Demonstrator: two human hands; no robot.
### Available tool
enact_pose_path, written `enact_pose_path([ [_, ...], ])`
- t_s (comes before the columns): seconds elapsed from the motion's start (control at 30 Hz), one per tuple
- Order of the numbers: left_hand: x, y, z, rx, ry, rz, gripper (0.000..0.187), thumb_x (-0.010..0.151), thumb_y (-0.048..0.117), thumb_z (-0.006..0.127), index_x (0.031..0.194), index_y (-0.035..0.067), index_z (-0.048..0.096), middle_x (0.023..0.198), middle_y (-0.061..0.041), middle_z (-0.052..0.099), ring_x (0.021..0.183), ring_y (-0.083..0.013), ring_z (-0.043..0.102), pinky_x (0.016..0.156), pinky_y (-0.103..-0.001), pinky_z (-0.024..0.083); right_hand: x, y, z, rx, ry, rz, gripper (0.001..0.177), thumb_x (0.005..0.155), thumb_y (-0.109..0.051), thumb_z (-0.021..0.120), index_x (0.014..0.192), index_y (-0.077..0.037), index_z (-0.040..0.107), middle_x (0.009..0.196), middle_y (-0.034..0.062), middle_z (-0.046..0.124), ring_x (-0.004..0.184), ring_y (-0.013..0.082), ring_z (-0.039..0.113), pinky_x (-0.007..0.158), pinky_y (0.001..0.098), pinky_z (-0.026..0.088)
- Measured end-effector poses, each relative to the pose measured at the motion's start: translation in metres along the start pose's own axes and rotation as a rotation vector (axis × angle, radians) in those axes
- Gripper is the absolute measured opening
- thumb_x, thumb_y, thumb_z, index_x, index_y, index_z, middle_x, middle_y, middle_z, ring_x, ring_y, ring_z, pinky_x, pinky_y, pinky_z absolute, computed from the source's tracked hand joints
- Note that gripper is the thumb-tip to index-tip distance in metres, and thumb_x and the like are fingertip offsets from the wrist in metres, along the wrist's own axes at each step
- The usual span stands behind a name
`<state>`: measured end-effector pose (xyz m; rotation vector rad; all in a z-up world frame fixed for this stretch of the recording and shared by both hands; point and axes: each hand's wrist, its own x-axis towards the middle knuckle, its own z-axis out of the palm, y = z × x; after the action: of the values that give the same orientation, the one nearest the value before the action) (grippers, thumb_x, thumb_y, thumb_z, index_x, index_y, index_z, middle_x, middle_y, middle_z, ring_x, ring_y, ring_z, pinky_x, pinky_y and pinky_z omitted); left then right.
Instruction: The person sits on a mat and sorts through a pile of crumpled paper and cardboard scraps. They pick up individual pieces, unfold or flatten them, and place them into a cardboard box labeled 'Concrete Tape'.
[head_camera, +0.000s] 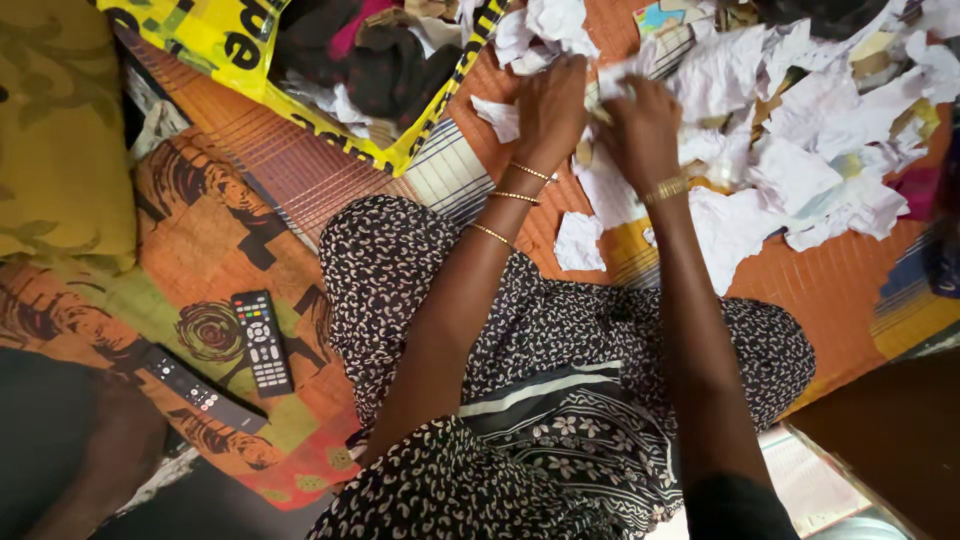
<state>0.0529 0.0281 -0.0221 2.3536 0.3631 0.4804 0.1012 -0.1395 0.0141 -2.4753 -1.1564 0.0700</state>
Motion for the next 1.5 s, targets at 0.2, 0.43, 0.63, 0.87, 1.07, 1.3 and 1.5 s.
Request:
enact_pose_path([
  [0.2, 0.008, 0.019, 0.002, -0.42, -0.141, -0.163, 0.011, 0.093, 0.012, 0.061, 0.098, 0.007, 0.069, 0.08, -0.014, 0.075, 0.077, -0.0339, 0.073, 0.067, -0.045, 0.054, -0.077, -0.03, -0.055, 0.232, 0.153, 0.068, 0.024, 0.099, -0.002, 0.066, 0.121, -0.006, 0.074, 0.137, 0.0166, 0.061, 0.13, 0.0376, 0.055, 0.109, 0.049, 0.044],
  [0.43, -0.009, 0.038, 0.009, -0.898, -0.267, -0.295, 0.02, 0.096, 0.011, 0.057, 0.107, 0.003, 0.072, 0.091, -0.006, 0.073, 0.07, -0.0145, 0.074, 0.055, -0.028, 0.063, -0.087, -0.016, -0.052, 0.601, 0.295, 0.353, 0.021, 0.106, -0.007, 0.062, 0.123, 0.001, 0.072, 0.107, 0.0095, 0.06, 0.1, 0.0192, 0.059, 0.088, 0.035, 0.05],
  [0.63, -0.018, 0.049, 0.015, -0.893, -0.36, -0.327, 0.013, 0.092, 0.005, 0.065, 0.102, -0.001, 0.071, 0.086, -0.006, 0.072, 0.063, -0.0091, 0.071, 0.054, -0.025, 0.06, -0.077, -0.007, -0.023, 1.199, 0.415, 0.512, 0.021, 0.095, -0.007, 0.072, 0.112, -0.002, 0.059, 0.099, 0.0048, 0.068, 0.082, 0.0086, 0.066, 0.068, 0.0255, 0.058],
  [0.87, -0.016, 0.064, 0.001, -0.917, -0.471, -0.397, 0.011, 0.098, 0.009, 0.065, 0.103, 0.001, 0.071, 0.082, -0.002, 0.07, 0.065, -0.0058, 0.068, 0.054, -0.023, 0.057, -0.084, 0.003, -0.015, 1.049, 0.362, 0.644, 0.012, 0.104, -0.01, 0.069, 0.109, 0.001, 0.068, 0.085, 0.0005, 0.069, 0.07, 0.0042, 0.061, 0.06, 0.02, 0.046],
  [1.07, -0.019, 0.069, -0.002, -0.845, -0.443, -0.242, 0.008, 0.096, 0.008, 0.072, 0.097, 0.0, 0.069, 0.075, -0.002, 0.07, 0.063, -0.005, 0.065, 0.054, -0.023, 0.053, -0.083, 0.002, -0.013, 1.057, 0.386, 0.668, 0.015, 0.106, -0.015, 0.065, 0.109, 0.0, 0.068, 0.083, -0.0006, 0.068, 0.065, 0.0034, 0.056, 0.058, 0.0197, 0.044],
  [1.3, -0.021, 0.061, 0.008, -0.773, -0.36, -0.306, 0.006, 0.095, 0.005, 0.071, 0.097, 0.0, 0.069, 0.069, -0.003, 0.069, 0.057, -0.0048, 0.067, 0.051, -0.023, 0.053, -0.084, 0.013, -0.02, 0.941, 0.511, 0.576, 0.017, 0.115, -0.018, 0.063, 0.11, -0.002, 0.064, 0.09, -0.0006, 0.063, 0.079, 0.0057, 0.054, 0.073, 0.0227, 0.046],
  [1.5, -0.023, 0.059, 0.013, -0.813, -0.334, -0.29, 0.01, 0.094, 0.001, 0.067, 0.104, -0.002, 0.069, 0.079, -0.006, 0.073, 0.065, -0.0056, 0.07, 0.053, -0.024, 0.059, -0.083, 0.003, -0.026, 1.04, 0.403, 0.509, 0.027, 0.104, -0.012, 0.069, 0.129, -0.003, 0.061, 0.099, -0.0021, 0.064, 0.09, 0.0061, 0.061, 0.081, 0.0224, 0.053],
])
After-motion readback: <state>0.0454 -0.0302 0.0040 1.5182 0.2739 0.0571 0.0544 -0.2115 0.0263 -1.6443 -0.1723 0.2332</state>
